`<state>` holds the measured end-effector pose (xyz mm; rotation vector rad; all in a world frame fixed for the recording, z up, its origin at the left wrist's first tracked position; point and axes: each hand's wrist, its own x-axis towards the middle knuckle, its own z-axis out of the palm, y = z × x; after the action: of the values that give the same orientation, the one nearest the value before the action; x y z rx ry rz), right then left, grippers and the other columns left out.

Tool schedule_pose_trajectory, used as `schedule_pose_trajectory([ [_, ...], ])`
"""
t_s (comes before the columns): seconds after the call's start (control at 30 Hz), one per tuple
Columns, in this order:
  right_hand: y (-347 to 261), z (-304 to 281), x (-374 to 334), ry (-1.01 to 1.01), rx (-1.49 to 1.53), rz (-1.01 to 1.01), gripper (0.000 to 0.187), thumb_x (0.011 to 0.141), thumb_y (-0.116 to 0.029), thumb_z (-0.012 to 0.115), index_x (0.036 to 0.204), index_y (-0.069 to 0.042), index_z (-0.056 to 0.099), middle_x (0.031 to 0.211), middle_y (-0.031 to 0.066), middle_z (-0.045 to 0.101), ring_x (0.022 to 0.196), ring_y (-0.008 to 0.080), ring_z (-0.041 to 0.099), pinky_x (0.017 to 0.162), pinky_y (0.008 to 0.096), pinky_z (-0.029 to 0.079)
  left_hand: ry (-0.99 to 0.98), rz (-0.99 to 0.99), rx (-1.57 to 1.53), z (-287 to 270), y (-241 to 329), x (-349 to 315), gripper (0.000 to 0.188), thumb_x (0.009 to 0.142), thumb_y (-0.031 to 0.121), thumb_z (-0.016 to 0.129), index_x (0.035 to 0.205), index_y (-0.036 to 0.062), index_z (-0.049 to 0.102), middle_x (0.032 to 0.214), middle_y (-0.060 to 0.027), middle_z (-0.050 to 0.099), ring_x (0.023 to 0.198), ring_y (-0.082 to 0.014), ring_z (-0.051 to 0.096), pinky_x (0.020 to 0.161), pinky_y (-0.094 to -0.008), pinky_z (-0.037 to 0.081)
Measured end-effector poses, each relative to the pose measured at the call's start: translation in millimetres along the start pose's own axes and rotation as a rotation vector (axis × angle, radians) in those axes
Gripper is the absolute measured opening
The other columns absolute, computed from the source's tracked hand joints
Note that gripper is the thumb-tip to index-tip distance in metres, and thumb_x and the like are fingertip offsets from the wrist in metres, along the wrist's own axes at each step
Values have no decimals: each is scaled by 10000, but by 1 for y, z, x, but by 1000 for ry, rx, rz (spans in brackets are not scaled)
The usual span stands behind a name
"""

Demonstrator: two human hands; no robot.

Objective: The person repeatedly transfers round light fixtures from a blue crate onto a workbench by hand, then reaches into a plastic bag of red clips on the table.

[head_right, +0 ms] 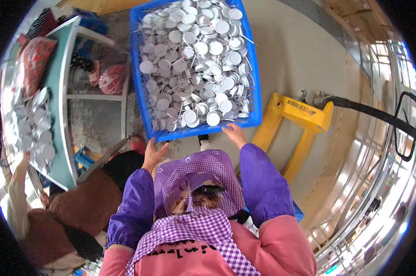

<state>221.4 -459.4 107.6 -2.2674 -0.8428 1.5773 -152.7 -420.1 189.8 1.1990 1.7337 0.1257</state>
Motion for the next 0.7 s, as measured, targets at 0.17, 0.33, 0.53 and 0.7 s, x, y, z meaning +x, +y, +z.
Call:
schedule_pose_trajectory([
  [0.17,-15,12,60,52,-158,121,702,701,-556,628,1098,19,566,1058,204,598,1004,317,567,845,364,438,7,47,134,30,-32,103,934,632,476,732,1269,-81,338,1247,-286,423,1174,-402,401,981,-409,338],
  [0.33,-37,39,96,234,-123,100,728,724,-517,637,1175,36,493,1155,246,534,1086,335,517,905,377,402,-50,-7,278,43,-81,187,974,661,531,690,1296,-93,295,1290,-284,384,1215,-373,377,999,-387,323],
  [0.53,9,31,148,127,-35,148,759,723,-534,626,1249,-21,437,1199,234,494,1103,349,495,938,376,379,-61,-113,325,80,-68,212,933,651,535,695,1293,-41,339,1265,-291,391,1196,-385,385,994,-412,316],
  [0.7,13,50,163,-13,-138,165,956,653,-595,644,1389,-119,262,1242,282,427,1168,372,429,968,403,352,-287,-73,507,90,-58,218,825,649,556,679,1243,33,446,1195,-282,472,1070,-373,515,890,-395,419],
])
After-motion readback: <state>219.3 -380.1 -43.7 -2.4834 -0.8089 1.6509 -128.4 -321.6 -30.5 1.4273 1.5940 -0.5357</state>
